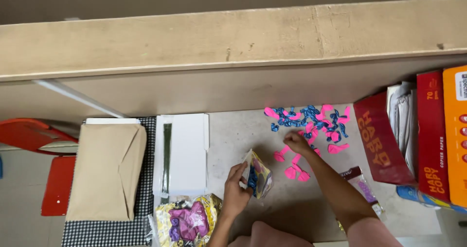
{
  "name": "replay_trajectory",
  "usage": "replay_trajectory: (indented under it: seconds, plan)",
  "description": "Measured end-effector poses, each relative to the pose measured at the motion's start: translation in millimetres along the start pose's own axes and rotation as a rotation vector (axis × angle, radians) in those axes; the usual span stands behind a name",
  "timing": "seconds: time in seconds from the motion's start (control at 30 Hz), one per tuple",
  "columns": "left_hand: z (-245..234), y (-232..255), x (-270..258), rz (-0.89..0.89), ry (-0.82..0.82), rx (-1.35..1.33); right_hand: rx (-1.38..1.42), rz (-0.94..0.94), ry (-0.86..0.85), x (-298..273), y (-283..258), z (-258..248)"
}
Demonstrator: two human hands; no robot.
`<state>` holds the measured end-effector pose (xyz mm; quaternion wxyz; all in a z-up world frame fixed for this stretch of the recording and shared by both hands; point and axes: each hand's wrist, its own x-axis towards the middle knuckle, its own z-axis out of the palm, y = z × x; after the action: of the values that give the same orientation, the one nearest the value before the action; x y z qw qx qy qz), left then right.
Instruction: Organizing balloons and accessories into plastic bags at a desk.
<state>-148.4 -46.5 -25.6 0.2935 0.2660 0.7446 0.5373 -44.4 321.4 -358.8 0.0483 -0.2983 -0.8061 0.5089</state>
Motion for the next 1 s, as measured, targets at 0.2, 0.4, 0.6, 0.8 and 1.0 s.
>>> replay_trajectory:
  seconds: [0.2, 0.4, 0.6, 0.8, 1.0]
  plan:
    - [7.3, 12.6, 27.3, -0.124, 0.009, 0.014, -0.297, -0.011, 0.070, 48.4, -52.5, 14.8]
    - [13.4, 3.2, 37.8, -0.156, 0.057, -0.039, -0.571, -0.063, 0.267, 45.1, -87.8, 47.1]
    - [13.9, -4.1, 28.4, -0.080, 0.088, -0.023, -0.630, -0.001, 0.156, 54.1, -92.1, 38.7]
    - [7.0, 6.5, 11.3, -0.121, 0.100, -0.018, -0.478, -0.147, 0.012, 53.8, -45.5, 41.2]
    - [0.8, 0.2, -11.0, -0.071, 0.159, 0.025, -0.046, -0.208, 0.027, -26.1, -188.2, 29.9]
